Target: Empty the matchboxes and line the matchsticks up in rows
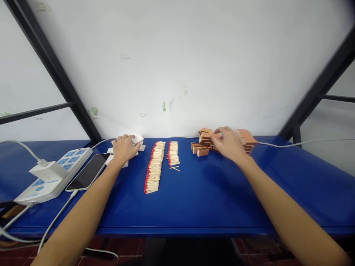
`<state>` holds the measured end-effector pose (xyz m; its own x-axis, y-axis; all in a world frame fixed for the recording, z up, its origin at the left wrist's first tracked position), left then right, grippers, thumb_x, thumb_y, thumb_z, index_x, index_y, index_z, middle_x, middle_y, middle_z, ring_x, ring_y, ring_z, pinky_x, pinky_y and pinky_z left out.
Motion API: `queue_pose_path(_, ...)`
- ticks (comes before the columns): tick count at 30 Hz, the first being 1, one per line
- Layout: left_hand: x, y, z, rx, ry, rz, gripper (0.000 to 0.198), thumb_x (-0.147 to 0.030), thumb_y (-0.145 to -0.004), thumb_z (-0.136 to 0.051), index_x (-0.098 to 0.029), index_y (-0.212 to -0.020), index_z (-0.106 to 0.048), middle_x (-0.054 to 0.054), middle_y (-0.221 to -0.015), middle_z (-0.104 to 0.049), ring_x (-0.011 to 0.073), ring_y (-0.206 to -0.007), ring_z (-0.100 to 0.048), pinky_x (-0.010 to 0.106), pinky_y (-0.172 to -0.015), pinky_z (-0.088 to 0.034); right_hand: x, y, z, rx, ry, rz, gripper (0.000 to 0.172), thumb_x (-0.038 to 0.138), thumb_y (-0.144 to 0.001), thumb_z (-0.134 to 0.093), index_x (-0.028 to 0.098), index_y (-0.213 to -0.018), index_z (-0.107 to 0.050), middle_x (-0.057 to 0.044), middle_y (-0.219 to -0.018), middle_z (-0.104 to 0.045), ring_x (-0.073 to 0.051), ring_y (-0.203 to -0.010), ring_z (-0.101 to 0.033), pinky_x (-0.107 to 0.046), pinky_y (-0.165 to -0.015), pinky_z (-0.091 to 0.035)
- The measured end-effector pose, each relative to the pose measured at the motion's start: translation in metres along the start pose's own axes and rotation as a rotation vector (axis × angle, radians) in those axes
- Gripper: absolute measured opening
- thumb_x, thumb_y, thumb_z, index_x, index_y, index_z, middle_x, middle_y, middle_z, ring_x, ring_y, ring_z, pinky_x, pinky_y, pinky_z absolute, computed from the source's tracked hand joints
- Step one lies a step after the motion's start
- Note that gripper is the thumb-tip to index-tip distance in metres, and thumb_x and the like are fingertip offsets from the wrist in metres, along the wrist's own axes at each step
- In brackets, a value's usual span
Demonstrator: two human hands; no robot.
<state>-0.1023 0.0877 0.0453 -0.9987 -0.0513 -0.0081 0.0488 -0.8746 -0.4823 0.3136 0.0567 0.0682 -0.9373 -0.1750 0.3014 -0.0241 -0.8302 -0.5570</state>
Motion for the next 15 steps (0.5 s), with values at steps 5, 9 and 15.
queue_pose_path(5,0.001,0.003,0.003,-0.066,0.019,0.027,0.051,-0.044,-0.087,-0.05,-0.016,-0.127,-0.065,0.021,-0.125,-0.059,0.0422,-0.115,-0.05,0.055,-0.087,-0.042,0.056,0.019,-0.009,0.119,-0.302,0.312,0.006,0.028,-0.085,-0.058,0.022,-0.085,-0.057,-0.007,-0.103,-0.063,-0.027,-0.105,-0.054,-0.038,-0.088,-0.041)
queue_pose_path(9,-0.028,0.008,0.014,-0.098,0.202,-0.129,0.039,-0.041,-0.09,-0.048,-0.021,-0.114,-0.071,0.015,-0.124,-0.058,0.036,-0.115,-0.049,0.053,-0.094,-0.041,0.088,0.041,-0.022,0.214,-0.395,0.413,0.016,0.025,-0.087,-0.056,0.022,-0.074,-0.047,-0.001,-0.082,-0.056,-0.017,-0.073,-0.051,-0.029,-0.07,-0.039)
queue_pose_path(15,-0.108,0.047,0.023,0.189,0.382,-0.698,0.027,-0.025,-0.088,-0.046,-0.025,-0.09,-0.072,0.006,-0.137,-0.052,0.03,-0.128,-0.041,0.05,-0.103,-0.037,0.115,0.074,-0.064,0.478,-0.269,0.521,0.013,0.034,-0.094,-0.059,0.023,-0.1,-0.06,-0.001,-0.096,-0.06,-0.015,-0.075,-0.055,-0.027,-0.066,-0.037)
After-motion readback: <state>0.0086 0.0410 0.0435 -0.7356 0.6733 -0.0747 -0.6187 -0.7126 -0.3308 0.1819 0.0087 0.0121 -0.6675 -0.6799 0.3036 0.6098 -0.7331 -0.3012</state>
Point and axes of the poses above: each hand's wrist, its own y-axis away from the middle knuckle, its own z-axis out of the back of the hand, x = y × z, the point moved 7 cm from there along -y, towards the middle knuckle
